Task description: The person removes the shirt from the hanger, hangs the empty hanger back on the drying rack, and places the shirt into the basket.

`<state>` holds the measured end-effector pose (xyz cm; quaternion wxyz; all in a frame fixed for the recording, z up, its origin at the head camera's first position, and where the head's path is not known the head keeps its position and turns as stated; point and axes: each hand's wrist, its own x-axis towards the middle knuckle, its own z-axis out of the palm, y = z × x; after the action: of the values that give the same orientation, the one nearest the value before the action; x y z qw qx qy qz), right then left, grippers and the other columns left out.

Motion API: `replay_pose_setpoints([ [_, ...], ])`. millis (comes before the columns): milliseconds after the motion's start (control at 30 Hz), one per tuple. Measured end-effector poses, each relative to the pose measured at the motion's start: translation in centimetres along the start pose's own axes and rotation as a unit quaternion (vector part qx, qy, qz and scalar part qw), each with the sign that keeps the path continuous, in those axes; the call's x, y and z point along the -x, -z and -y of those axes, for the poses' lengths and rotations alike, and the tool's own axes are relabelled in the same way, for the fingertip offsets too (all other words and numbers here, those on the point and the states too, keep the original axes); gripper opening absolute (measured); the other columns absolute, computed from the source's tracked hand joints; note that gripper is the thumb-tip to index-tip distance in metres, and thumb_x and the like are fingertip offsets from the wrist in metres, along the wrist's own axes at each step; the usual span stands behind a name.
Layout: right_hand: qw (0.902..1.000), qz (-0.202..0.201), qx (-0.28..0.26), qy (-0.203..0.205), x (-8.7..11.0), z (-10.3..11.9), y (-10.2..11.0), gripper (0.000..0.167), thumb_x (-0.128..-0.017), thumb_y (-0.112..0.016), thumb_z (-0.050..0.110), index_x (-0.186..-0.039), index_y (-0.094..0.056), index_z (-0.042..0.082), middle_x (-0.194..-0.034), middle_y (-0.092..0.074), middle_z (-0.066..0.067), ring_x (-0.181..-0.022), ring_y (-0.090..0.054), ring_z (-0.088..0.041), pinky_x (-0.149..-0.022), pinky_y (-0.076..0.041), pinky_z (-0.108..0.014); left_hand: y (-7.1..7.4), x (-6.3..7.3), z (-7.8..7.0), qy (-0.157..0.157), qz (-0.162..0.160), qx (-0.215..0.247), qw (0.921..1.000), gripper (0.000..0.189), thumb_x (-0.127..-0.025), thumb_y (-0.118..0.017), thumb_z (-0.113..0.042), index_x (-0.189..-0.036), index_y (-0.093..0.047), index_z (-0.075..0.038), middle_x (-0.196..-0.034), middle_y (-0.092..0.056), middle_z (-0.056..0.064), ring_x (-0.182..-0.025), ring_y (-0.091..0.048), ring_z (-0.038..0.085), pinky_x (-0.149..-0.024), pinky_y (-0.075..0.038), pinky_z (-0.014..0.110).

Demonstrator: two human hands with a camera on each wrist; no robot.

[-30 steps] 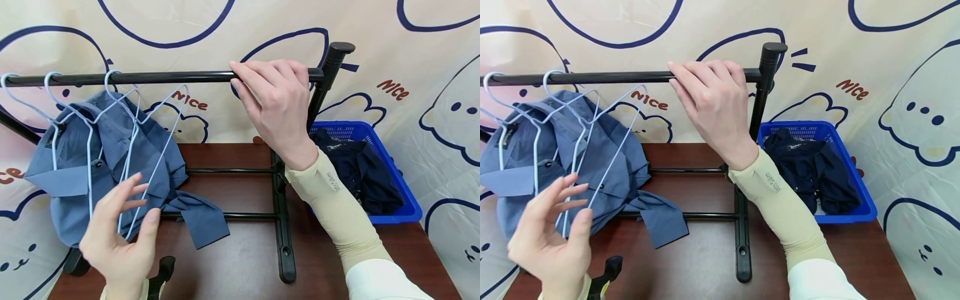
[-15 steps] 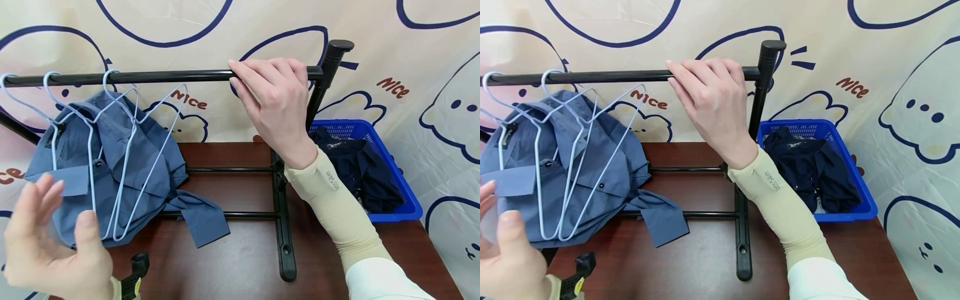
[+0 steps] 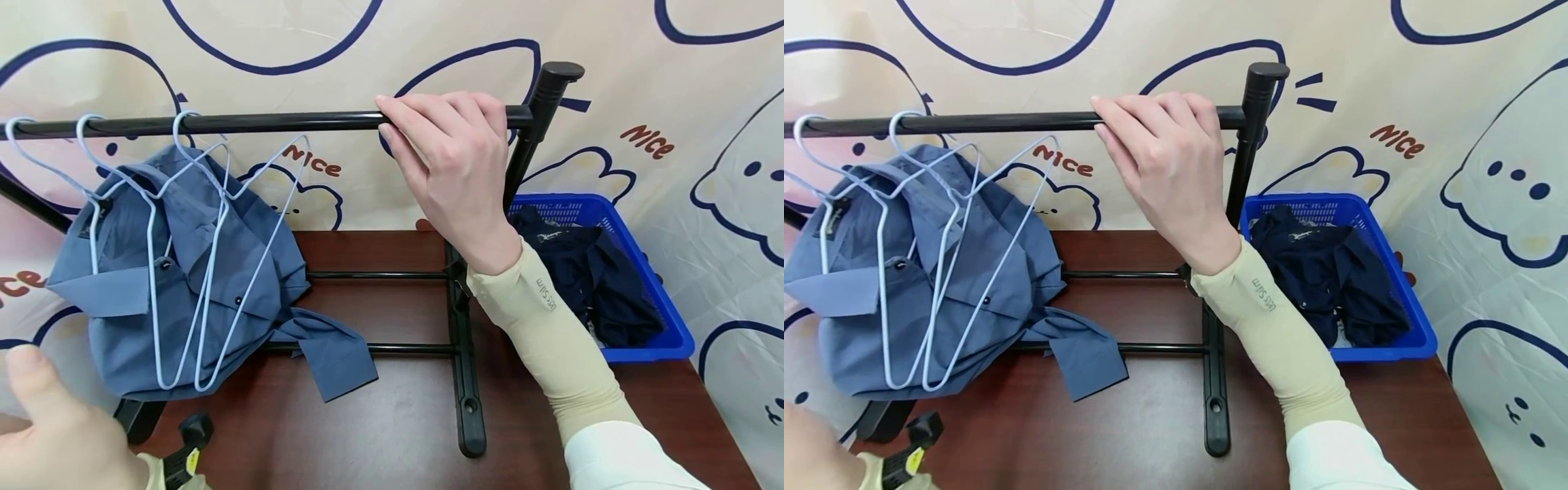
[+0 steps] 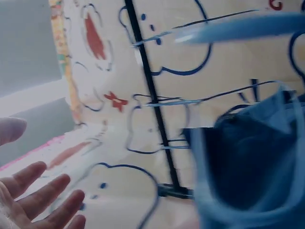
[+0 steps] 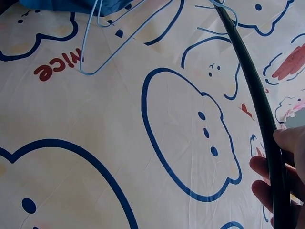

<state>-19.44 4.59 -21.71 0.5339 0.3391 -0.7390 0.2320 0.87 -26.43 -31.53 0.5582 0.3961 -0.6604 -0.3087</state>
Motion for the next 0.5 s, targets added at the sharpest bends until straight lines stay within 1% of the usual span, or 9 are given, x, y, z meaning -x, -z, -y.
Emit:
replay_pose_setpoints([
  [67, 1.0, -0.003, -0.004, -0.001, 0.0, 0.0, 0.1, 0.028, -0.105, -0.059, 0.028, -0.124, -0.076, 0.015, -0.112, -0.075, -0.001, -0.1, -0.062, -0.024, -0.098, -0.035, -0.041, -0.7, -0.6, 0.5, -0.048, 0.037, 0.036, 0.9975, 0.052, -0.104, -0.056, -0.037, -0.148, -0.052, -0.01, -0.151, -0.049, -0.003, -0.137, -0.04, 0.009, -0.113, -0.018, 0.02],
  [100, 1.0, -0.001, -0.002, 0.0, 0.0, -0.1, 0.1, 0.029, -0.105, -0.059, 0.028, -0.124, -0.076, 0.015, -0.112, -0.075, -0.001, -0.1, -0.062, -0.024, -0.098, -0.035, -0.041, -1.2, -1.0, 1.0, -0.07, 0.049, 0.056, 0.9948, 0.049, -0.104, -0.056, -0.031, -0.147, -0.053, -0.008, -0.15, -0.05, -0.002, -0.136, -0.041, 0.01, -0.113, -0.018, 0.021],
  [133, 1.0, -0.001, -0.004, -0.001, 0.0, -0.1, 0.1, 0.029, -0.105, -0.059, 0.028, -0.124, -0.076, 0.015, -0.112, -0.075, -0.001, -0.1, -0.062, -0.024, -0.098, -0.035, -0.041, -1.7, -1.3, 1.3, -0.085, 0.06, 0.068, 0.9923, 0.046, -0.105, -0.055, -0.026, -0.146, -0.054, -0.008, -0.149, -0.051, -0.002, -0.136, -0.042, 0.01, -0.113, -0.019, 0.021],
  [167, 1.0, 0.003, 0.0, 0.001, 0.0, -0.1, 0.2, 0.03, -0.106, -0.058, 0.029, -0.124, -0.076, 0.015, -0.112, -0.075, -0.001, -0.1, -0.062, -0.024, -0.098, -0.035, -0.041, -2.0, -1.5, 1.7, -0.093, 0.062, 0.063, 0.9917, 0.044, -0.105, -0.054, -0.025, -0.146, -0.055, -0.011, -0.147, -0.053, -0.004, -0.134, -0.044, 0.01, -0.112, -0.021, 0.021],
  [200, 1.0, 0.006, 0.003, 0.001, 0.0, -0.1, 0.2, 0.031, -0.106, -0.056, 0.029, -0.125, -0.076, 0.014, -0.113, -0.074, -0.001, -0.101, -0.062, -0.024, -0.098, -0.035, -0.042, -2.3, -1.6, 2.1, -0.097, 0.066, 0.053, 0.9917, 0.043, -0.106, -0.053, -0.026, -0.147, -0.054, -0.013, -0.146, -0.053, -0.004, -0.132, -0.046, 0.01, -0.112, -0.024, 0.022],
  [300, 0.9998, 0.017, 0.012, 0.002, 0.0, 0.0, 0.2, 0.033, -0.107, -0.054, 0.031, -0.126, -0.075, 0.014, -0.114, -0.074, -0.001, -0.101, -0.062, -0.023, -0.098, -0.034, -0.041, -2.9, -1.8, 3.0, -0.088, 0.077, 0.037, 0.9924, 0.042, -0.107, -0.049, -0.026, -0.148, -0.053, -0.014, -0.147, -0.053, -0.004, -0.131, -0.048, 0.01, -0.111, -0.027, 0.023],
  [433, 1.0, 0.007, 0.006, 0.001, 0.1, 0.0, 0.1, 0.031, -0.107, -0.056, 0.03, -0.125, -0.076, 0.014, -0.112, -0.075, -0.001, -0.1, -0.062, -0.023, -0.097, -0.035, -0.041, -3.6, -2.0, 3.9, -0.083, 0.107, 0.036, 0.9902, 0.042, -0.109, -0.047, -0.027, -0.149, -0.052, -0.014, -0.147, -0.054, -0.003, -0.131, -0.05, 0.009, -0.111, -0.03, 0.024],
  [500, 1.0, -0.001, 0.002, 0.001, 0.1, 0.0, 0.1, 0.029, -0.106, -0.058, 0.028, -0.123, -0.076, 0.014, -0.111, -0.075, -0.002, -0.1, -0.062, -0.023, -0.097, -0.035, -0.041, -3.9, -2.1, 4.2, -0.089, 0.12, 0.04, 0.988, 0.041, -0.11, -0.046, -0.026, -0.148, -0.052, -0.014, -0.145, -0.055, -0.003, -0.13, -0.051, 0.009, -0.11, -0.031, 0.024],
])
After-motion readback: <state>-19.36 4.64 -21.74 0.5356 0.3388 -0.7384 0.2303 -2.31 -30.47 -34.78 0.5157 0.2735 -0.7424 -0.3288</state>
